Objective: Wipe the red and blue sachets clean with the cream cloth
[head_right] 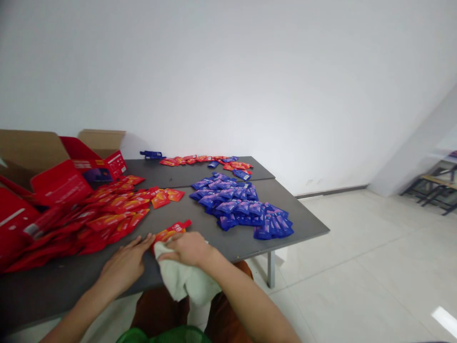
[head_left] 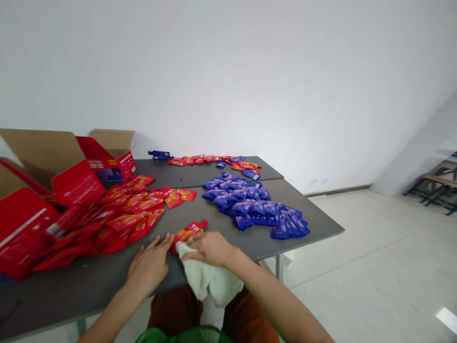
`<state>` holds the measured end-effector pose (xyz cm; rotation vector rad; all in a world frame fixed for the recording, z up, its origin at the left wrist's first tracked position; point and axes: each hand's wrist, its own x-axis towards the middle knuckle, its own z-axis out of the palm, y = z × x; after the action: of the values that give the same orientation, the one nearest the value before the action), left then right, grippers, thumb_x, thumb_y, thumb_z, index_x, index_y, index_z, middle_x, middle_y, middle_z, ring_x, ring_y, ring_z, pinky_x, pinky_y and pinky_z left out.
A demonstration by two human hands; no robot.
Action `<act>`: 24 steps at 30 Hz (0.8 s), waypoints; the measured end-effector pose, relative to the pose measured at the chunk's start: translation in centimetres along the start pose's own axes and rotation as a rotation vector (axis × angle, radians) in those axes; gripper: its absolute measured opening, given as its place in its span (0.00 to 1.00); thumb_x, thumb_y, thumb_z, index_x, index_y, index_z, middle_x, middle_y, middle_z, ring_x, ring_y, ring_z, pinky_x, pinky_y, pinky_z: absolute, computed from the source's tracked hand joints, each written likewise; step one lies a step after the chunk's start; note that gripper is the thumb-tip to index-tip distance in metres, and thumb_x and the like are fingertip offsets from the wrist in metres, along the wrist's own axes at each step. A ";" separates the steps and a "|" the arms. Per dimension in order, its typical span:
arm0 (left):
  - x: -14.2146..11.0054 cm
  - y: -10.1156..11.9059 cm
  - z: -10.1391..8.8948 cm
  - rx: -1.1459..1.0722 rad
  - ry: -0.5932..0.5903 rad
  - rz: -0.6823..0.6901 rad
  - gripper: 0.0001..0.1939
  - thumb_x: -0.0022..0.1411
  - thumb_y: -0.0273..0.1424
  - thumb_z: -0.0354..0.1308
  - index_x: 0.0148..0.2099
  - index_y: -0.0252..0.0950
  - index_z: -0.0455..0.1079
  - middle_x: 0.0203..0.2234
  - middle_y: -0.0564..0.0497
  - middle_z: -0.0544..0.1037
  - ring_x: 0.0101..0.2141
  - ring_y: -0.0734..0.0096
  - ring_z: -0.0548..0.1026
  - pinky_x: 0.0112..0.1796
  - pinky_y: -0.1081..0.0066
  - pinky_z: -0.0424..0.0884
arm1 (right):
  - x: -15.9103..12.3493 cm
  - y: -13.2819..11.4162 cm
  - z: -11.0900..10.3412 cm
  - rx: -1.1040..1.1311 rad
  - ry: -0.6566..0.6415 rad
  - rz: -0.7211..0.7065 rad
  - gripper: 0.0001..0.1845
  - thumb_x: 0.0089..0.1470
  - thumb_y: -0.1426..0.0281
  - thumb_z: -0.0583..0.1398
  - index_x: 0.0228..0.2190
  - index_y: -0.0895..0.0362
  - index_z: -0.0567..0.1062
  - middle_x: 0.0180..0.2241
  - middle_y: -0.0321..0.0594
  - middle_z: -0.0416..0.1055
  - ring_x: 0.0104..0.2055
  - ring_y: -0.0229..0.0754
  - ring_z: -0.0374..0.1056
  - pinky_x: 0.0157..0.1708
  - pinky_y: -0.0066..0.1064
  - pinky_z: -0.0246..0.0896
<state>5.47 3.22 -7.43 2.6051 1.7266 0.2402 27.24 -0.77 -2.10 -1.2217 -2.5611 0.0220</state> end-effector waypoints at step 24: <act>0.9 3.1 -1.8 -1.718 -0.096 -0.421 0.21 0.44 0.39 0.64 0.38 0.29 0.73 0.27 0.47 0.78 0.29 0.64 0.75 0.30 0.69 0.68 | 4.6 -1.3 4.1 0.041 0.113 0.092 0.27 0.63 0.55 0.53 0.59 0.52 0.61 0.51 0.46 0.61 0.51 0.47 0.55 0.52 0.39 0.55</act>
<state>8.46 2.71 -5.28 0.9609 1.0026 0.9640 22.37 2.35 -4.56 -1.2864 -2.3957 0.0250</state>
